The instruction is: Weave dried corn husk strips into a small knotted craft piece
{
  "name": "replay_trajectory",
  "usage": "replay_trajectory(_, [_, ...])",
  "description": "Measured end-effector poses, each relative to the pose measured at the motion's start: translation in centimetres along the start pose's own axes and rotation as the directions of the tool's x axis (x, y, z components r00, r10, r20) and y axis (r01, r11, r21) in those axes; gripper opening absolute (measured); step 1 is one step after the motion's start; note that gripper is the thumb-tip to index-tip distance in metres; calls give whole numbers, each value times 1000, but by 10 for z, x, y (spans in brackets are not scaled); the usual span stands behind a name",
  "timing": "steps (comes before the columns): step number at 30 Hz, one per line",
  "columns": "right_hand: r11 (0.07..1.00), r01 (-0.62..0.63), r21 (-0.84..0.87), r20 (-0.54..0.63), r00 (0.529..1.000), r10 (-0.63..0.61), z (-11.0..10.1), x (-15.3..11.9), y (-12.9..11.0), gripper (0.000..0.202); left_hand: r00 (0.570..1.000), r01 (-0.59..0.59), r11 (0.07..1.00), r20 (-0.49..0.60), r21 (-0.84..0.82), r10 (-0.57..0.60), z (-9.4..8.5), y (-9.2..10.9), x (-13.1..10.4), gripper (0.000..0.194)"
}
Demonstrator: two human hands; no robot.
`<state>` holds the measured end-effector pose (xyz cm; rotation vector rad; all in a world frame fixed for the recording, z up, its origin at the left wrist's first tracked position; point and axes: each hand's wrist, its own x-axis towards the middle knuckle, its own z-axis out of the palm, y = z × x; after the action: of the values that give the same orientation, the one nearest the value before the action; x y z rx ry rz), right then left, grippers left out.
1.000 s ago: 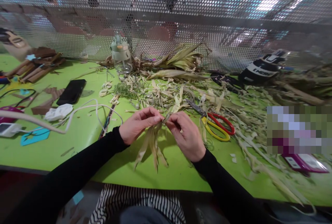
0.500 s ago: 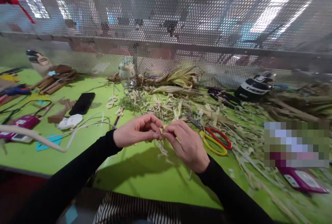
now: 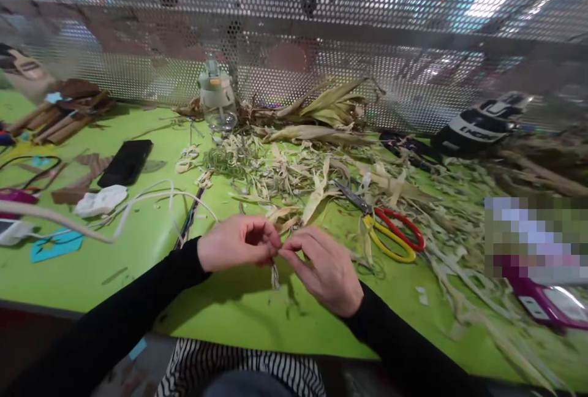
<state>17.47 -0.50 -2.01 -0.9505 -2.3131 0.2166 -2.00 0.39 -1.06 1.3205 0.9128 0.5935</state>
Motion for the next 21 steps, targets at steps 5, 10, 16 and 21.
replay_trajectory(5, [999, -36, 8, 3, 999, 36, 7, -4, -3, 21, 967, -100, 816, -137, 569, 214, 11, 0, -9, 8])
replay_trajectory(10, [994, -97, 43, -2, 995, 97, 12, -5, -4, 18, 920, -146, 603, -117, 784, 374, 15, -13, -9, 9])
replay_trajectory(16, [982, -120, 149, -27, 992, 126, 11, -1, -6, 12, 898, -157, 553, -115, 818, 425, 14, -20, -8, 14])
replay_trajectory(21, [960, -128, 248, 14, 992, 128, 4, 3, -5, 20, 875, -270, 693, -130, 668, 466, 12, -12, -9, 17])
